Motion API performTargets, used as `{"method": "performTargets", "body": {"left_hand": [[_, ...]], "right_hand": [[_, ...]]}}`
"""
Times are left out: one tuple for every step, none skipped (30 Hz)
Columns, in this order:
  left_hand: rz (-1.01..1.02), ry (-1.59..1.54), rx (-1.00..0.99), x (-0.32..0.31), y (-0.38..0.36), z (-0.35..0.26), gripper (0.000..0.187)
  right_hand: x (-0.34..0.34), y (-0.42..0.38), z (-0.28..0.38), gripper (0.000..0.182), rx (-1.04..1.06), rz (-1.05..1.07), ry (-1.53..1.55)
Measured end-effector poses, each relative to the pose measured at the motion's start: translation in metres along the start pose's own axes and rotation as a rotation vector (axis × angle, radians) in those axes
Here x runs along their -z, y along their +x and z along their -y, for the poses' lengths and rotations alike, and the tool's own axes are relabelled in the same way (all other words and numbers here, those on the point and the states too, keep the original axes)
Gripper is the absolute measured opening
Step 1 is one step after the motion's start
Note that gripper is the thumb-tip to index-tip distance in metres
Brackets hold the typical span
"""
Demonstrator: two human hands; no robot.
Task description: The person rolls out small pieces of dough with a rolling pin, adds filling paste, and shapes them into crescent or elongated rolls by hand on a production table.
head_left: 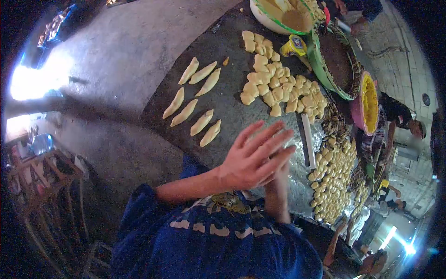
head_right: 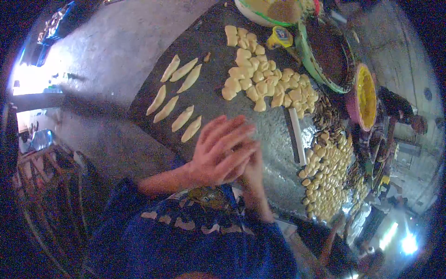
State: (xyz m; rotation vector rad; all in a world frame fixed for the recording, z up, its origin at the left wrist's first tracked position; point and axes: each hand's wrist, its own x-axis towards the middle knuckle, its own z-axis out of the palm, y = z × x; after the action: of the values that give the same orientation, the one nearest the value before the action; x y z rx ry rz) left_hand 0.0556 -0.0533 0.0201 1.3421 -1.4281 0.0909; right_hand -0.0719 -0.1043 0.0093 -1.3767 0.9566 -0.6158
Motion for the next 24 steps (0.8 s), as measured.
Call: {"method": "performTargets", "body": {"left_hand": [[0.062,-0.088,0.01,-0.006,-0.001,0.003,0.035],[0.123,-0.176,0.022,-0.016,-0.006,0.008,0.035],[0.186,-0.264,0.036,-0.024,-0.01,0.011,0.035],[0.208,-0.414,0.143,-0.03,-0.014,0.012,0.033],[0.229,-0.562,0.25,-0.035,-0.017,0.011,0.031],[0.248,-0.708,0.359,-0.04,-0.019,0.012,0.029],[0.257,-0.782,0.386,-0.045,-0.02,0.015,0.028],[0.264,-0.855,0.411,-0.05,-0.022,0.018,0.028],[0.272,-0.928,0.434,-0.054,-0.021,0.02,0.027],[0.246,-1.083,0.637,-0.058,-0.02,0.018,0.029],[0.219,-1.235,0.843,-0.062,-0.019,0.012,0.031],[0.199,-1.386,1.048,-0.065,-0.016,0.008,0.033],[0.246,-1.285,1.002,-0.061,-0.009,0.009,0.041],[0.233,-1.215,0.968,-0.062,-0.006,0.009,0.044],[0.222,-1.149,0.93,-0.064,-0.002,0.009,0.048],[0.203,-1.085,0.89,-0.065,0.001,0.009,0.052],[0.182,-0.933,0.635,-0.063,0.007,0.013,0.061],[0.173,-0.971,0.637,-0.057,0.01,0.015,0.061],[0.167,-1.004,0.641,-0.049,0.011,0.017,0.061],[0.159,-1.033,0.648,-0.04,0.01,0.018,0.06],[0.215,-1.004,0.759,-0.029,0.007,0.019,0.054],[0.246,-0.952,0.782,-0.023,0.0,0.024,0.051],[0.271,-0.898,0.802,-0.019,-0.009,0.031,0.048],[0.292,-0.84,0.823,-0.015,-0.014,0.036,0.045]], "right_hand": [[0.003,-0.011,-0.006,0.039,-0.052,-0.052,0.029],[0.002,-0.018,-0.009,0.04,-0.1,-0.075,0.288],[0.001,-0.023,-0.009,0.042,-0.148,-0.1,0.549],[0.007,-0.03,-0.017,0.042,-0.137,-0.064,0.614],[0.012,-0.033,-0.026,0.043,-0.122,-0.028,0.68],[0.015,-0.035,-0.031,0.044,-0.13,-0.058,0.711],[0.015,-0.035,-0.032,0.046,-0.136,-0.089,0.742],[0.01,-0.034,-0.024,0.047,-0.165,-0.183,0.738],[0.007,-0.029,-0.018,0.049,-0.159,-0.205,0.817],[0.005,-0.024,-0.012,0.051,-0.152,-0.227,0.896],[0.008,-0.015,-0.008,0.053,-0.105,-0.177,1.053],[0.011,-0.005,-0.003,0.056,-0.044,-0.128,1.206],[0.014,0.004,0.004,0.073,0.008,0.002,1.376],[0.021,0.015,0.009,0.075,-0.034,0.033,1.422],[0.032,0.026,0.014,0.077,-0.072,0.063,1.467],[0.044,0.04,0.02,0.08,-0.113,0.097,1.509],[0.05,0.065,0.05,0.08,0.005,0.026,1.396],[0.057,0.098,0.084,0.08,0.113,-0.041,1.285],[0.077,0.139,0.101,0.069,0.244,-0.159,1.037],[0.108,0.189,0.101,0.061,0.404,-0.199,0.209],[0.139,0.238,0.101,0.054,0.547,-0.405,-0.582],[0.154,0.281,0.103,0.052,0.395,-0.567,-0.966],[0.18,0.314,0.091,0.057,0.298,-0.394,-1.146],[0.205,0.347,0.079,0.062,0.228,-0.204,-1.309]]}}
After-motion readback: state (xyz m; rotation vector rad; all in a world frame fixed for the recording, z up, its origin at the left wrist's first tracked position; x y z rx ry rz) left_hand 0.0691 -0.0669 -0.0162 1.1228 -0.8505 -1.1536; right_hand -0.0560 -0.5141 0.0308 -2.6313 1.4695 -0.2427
